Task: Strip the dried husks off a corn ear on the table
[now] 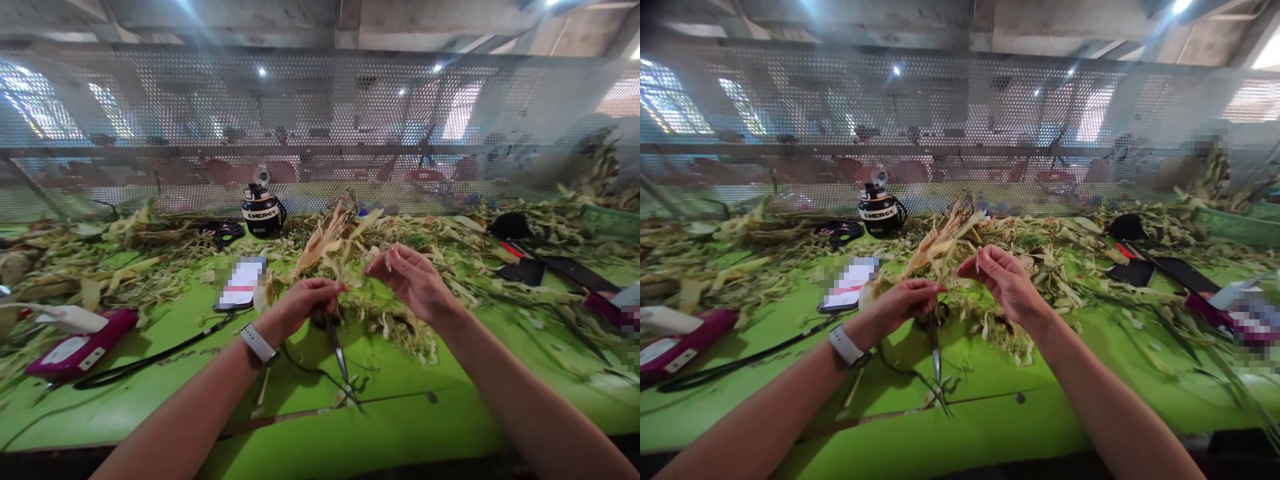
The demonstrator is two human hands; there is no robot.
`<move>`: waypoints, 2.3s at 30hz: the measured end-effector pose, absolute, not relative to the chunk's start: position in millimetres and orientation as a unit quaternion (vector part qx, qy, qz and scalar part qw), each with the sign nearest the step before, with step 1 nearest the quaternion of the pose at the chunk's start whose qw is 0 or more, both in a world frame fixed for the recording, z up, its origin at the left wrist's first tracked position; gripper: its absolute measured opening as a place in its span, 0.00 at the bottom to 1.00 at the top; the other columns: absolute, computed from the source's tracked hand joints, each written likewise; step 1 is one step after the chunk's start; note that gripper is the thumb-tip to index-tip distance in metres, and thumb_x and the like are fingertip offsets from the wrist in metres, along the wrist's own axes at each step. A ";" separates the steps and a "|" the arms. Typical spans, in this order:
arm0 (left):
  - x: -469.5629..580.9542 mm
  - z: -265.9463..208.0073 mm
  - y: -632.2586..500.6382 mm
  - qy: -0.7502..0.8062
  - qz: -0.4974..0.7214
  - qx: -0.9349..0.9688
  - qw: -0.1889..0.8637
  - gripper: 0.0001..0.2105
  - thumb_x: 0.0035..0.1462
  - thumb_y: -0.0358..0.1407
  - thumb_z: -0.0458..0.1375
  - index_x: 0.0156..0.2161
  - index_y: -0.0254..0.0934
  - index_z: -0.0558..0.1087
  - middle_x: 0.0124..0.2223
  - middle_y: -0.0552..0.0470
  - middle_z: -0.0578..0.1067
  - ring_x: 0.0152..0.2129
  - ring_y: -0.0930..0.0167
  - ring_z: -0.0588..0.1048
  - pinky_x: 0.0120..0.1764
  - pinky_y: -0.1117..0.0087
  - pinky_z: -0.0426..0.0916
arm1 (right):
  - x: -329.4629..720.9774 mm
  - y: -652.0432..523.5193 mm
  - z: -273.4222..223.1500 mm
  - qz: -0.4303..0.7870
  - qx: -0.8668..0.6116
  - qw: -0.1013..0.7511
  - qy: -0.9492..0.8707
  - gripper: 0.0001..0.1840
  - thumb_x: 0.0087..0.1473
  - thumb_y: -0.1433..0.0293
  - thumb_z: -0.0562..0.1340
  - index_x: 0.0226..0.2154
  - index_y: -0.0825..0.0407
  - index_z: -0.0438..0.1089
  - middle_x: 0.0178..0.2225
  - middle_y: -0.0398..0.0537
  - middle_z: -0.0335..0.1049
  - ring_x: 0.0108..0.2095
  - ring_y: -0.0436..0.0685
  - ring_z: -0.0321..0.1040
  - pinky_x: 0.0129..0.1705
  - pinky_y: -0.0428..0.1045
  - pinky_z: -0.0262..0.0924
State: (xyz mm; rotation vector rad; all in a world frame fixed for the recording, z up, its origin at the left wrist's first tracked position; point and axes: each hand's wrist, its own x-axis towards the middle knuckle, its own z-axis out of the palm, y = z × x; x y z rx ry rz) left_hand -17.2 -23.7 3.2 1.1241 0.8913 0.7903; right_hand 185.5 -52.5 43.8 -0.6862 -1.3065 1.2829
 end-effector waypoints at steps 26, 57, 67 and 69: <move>-26.3 8.1 -4.8 0.404 0.601 0.336 0.602 0.11 0.37 0.39 0.66 0.28 0.36 0.75 0.26 0.55 0.74 0.22 0.76 0.68 0.22 0.76 0.57 | 212.5 -15.8 26.3 0.374 -0.566 0.534 -0.505 0.22 0.41 0.51 0.63 0.23 0.53 0.65 0.16 0.41 0.63 0.16 0.48 0.59 0.17 0.44 0.50; -22.1 14.2 -11.0 0.430 0.573 0.479 0.508 0.05 0.41 0.35 0.63 0.27 0.38 0.78 0.34 0.50 0.79 0.37 0.67 0.73 0.44 0.68 0.64 | 167.8 -66.3 30.4 0.116 -0.339 0.038 -0.933 0.18 0.41 0.76 0.57 0.38 0.53 0.69 0.39 0.50 0.68 0.41 0.58 0.62 0.47 0.54 0.51; -24.0 9.9 -6.9 0.448 0.575 0.478 0.490 0.06 0.41 0.36 0.64 0.28 0.38 0.77 0.36 0.50 0.78 0.39 0.66 0.73 0.46 0.67 0.63 | 168.5 -75.1 35.8 0.086 -0.411 -0.009 -0.908 0.06 0.41 0.75 0.57 0.26 0.53 0.68 0.29 0.49 0.68 0.32 0.56 0.62 0.36 0.51 0.54; -25.3 13.3 -9.8 0.442 0.586 0.481 0.479 0.05 0.44 0.36 0.62 0.28 0.39 0.77 0.36 0.51 0.78 0.39 0.67 0.72 0.46 0.67 0.63 | 173.5 -74.1 37.3 0.109 -0.427 0.004 -0.898 0.05 0.41 0.75 0.57 0.25 0.54 0.68 0.28 0.48 0.68 0.29 0.54 0.62 0.31 0.48 0.54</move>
